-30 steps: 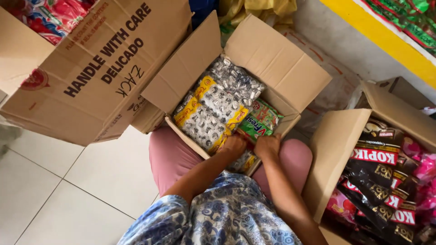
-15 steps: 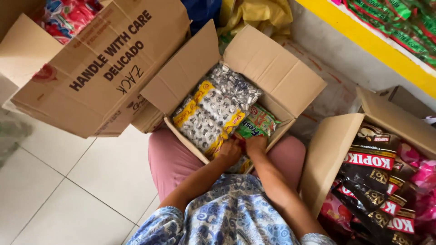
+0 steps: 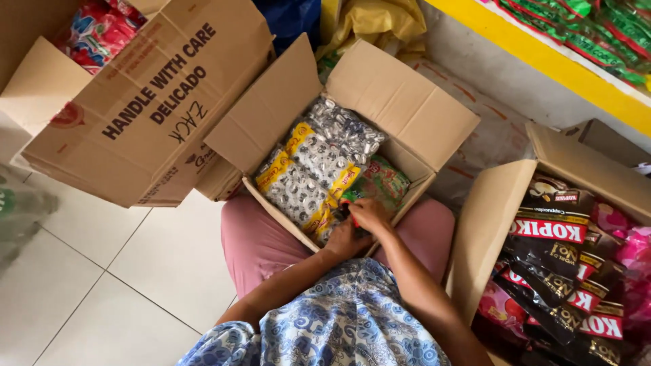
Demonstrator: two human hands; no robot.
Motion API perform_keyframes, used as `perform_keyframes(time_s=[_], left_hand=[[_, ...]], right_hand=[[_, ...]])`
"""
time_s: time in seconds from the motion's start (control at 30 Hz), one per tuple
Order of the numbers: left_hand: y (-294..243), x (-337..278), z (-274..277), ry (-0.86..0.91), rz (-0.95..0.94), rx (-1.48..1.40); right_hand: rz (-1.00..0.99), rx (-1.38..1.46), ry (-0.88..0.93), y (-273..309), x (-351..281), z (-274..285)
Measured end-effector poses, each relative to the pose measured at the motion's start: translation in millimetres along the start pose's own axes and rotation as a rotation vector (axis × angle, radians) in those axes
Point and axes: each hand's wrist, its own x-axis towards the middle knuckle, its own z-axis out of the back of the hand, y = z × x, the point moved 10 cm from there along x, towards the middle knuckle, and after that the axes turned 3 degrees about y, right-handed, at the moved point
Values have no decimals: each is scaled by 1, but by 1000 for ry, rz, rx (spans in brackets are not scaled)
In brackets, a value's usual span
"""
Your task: Stocking grocery shelves with small packets of candy and gum from cardboard boxes on the floor.
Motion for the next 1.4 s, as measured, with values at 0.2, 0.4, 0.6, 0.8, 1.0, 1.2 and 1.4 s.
perform_keyframes(time_s=[0.2, 0.4, 0.6, 0.8, 1.0, 1.2, 1.4], left_hand=[[34, -3, -12, -85, -53, -323], [46, -18, 12, -181, -294, -899], [78, -31, 42, -191, 240, -802], [50, -20, 81, -62, 227, -1038], [-21, -20, 105, 124, 169, -1185], [-47, -21, 106, 146, 48, -997], [-79, -5, 131, 86, -41, -997]], right_hand=[[-26, 846, -28, -22, 5, -64], [-51, 1208, 139, 18, -30, -30], [145, 588, -415, -20, -46, 63], [140, 1078, 174, -25, -58, 46], [160, 1339, 187, 4, -76, 66], [210, 1381, 35, 16, -89, 91], [101, 1188, 132, 38, -122, 130]])
